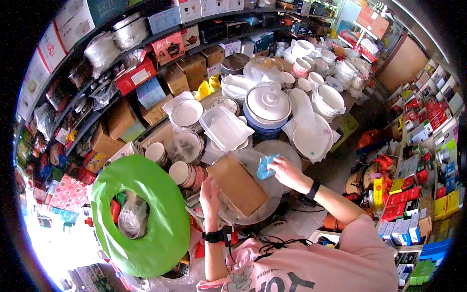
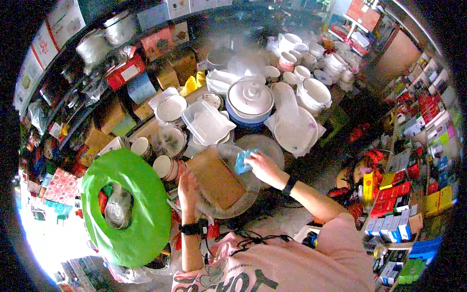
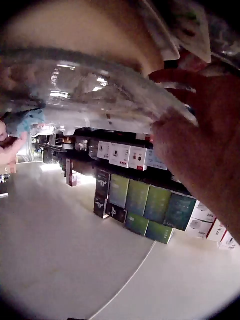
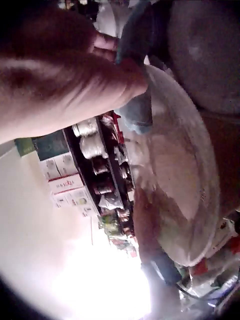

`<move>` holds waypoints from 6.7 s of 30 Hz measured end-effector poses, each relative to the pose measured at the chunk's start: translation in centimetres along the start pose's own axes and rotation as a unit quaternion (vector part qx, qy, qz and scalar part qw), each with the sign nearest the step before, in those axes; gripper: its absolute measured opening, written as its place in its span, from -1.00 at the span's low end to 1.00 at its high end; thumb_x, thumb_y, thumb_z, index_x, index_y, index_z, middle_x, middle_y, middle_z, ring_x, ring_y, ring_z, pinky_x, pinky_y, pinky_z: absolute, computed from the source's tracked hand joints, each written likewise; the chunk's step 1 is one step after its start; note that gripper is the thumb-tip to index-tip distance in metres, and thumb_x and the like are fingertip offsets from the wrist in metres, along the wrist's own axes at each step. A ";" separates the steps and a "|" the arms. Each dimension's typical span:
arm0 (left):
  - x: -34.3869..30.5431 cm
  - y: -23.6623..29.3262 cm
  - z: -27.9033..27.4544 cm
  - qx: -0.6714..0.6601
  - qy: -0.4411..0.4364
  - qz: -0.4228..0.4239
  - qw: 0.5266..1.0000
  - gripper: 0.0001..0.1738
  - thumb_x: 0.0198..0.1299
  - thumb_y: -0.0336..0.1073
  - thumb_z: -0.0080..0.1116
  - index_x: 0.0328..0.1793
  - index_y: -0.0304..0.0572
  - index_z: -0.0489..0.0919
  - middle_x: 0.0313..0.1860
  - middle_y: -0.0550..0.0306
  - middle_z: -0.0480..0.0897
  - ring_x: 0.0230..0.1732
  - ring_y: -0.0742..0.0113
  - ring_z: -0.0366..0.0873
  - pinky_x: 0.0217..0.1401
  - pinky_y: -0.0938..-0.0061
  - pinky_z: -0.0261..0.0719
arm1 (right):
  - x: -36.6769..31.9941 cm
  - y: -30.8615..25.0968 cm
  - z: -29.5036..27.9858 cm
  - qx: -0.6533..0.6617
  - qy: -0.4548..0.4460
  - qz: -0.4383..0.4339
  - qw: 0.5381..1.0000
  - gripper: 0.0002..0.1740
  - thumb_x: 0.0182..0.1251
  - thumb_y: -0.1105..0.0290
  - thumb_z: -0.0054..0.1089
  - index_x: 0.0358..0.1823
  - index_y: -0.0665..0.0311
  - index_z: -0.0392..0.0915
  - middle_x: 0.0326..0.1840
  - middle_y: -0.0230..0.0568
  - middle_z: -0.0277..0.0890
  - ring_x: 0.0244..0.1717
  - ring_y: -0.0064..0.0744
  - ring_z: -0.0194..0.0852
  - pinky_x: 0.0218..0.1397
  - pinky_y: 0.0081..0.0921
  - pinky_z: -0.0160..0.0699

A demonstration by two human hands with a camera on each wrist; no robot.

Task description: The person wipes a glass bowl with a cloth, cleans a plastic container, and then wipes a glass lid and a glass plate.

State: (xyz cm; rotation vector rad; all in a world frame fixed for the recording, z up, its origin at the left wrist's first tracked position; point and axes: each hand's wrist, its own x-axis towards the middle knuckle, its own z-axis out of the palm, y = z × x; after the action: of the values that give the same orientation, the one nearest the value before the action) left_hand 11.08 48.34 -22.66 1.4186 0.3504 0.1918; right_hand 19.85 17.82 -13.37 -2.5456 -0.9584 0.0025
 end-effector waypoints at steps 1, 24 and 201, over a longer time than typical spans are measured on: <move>-0.1 0.6 0.1 0.032 0.001 0.009 0.999 -0.61 0.53 -0.29 0.02 0.39 -0.27 0.47 0.20 0.03 0.62 0.04 0.40 0.59 0.02 0.49 0.61 | 0.7 0.8 0.5 0.010 0.008 -0.014 1.000 -0.60 0.11 0.66 0.19 0.01 0.23 0.57 -0.05 -0.07 0.53 0.09 0.07 0.52 0.18 -0.11 0.58; -0.1 0.3 0.5 0.059 -0.002 0.049 0.997 -0.57 0.53 -0.19 0.05 0.40 -0.23 0.43 0.03 0.13 0.61 -0.17 0.48 0.57 -0.20 0.58 0.55 | 9.2 -6.5 9.4 0.033 0.084 -0.116 0.989 -0.72 -0.02 0.55 0.25 -0.20 0.23 0.59 -0.10 -0.17 0.61 0.02 -0.07 0.56 -0.07 -0.14 0.66; -4.0 -0.8 -2.3 -0.386 -0.028 -0.112 0.915 -0.67 0.45 -0.32 0.14 0.27 -0.12 0.43 0.42 -0.01 0.52 0.30 0.03 0.57 0.30 0.09 0.63 | -8.6 -9.4 7.7 0.040 -0.004 0.049 0.998 -0.46 0.61 0.12 -0.08 0.54 0.00 0.31 0.74 -0.05 -0.08 0.69 0.23 -0.14 0.66 0.21 -0.20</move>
State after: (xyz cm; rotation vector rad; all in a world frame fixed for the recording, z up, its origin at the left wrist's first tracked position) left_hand 6.49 49.01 -23.18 0.5930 0.3354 0.0823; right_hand 6.26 21.72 -17.95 -2.5175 -0.8191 0.0774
